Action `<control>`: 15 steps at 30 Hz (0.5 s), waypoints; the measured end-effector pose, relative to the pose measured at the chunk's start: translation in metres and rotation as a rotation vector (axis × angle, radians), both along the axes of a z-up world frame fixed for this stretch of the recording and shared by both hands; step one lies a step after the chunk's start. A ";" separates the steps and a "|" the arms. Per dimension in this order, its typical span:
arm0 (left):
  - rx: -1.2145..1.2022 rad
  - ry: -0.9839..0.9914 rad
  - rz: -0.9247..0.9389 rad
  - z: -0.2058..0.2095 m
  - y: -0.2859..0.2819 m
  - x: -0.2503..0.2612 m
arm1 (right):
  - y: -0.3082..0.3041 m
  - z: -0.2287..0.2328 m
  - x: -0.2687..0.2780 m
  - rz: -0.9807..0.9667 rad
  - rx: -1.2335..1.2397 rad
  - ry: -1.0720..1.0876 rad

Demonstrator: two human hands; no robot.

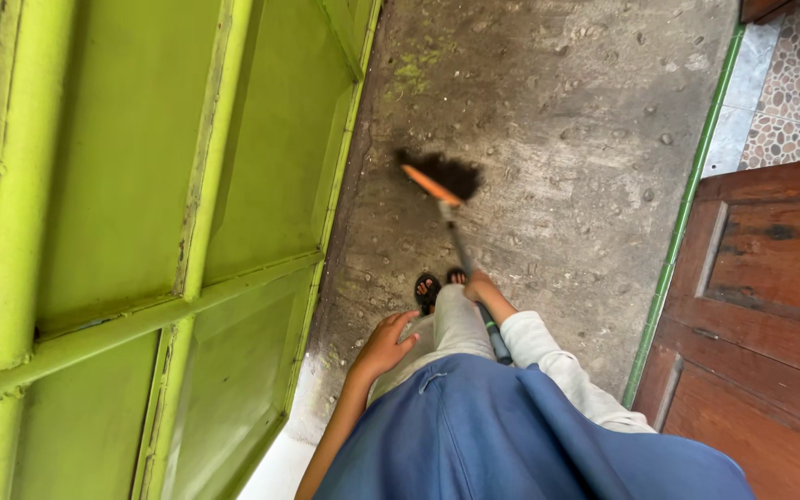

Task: The person sweeps debris from a tiled hallway and down several steps using a broom.

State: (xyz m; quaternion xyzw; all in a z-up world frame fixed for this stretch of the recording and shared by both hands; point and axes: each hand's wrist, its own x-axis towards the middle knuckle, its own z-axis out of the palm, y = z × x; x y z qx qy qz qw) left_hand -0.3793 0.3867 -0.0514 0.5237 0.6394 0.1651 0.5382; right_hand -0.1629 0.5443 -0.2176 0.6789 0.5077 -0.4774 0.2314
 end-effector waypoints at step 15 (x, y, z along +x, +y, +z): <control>0.030 -0.023 0.005 0.004 0.035 -0.009 | 0.040 0.067 0.091 0.025 0.218 -0.176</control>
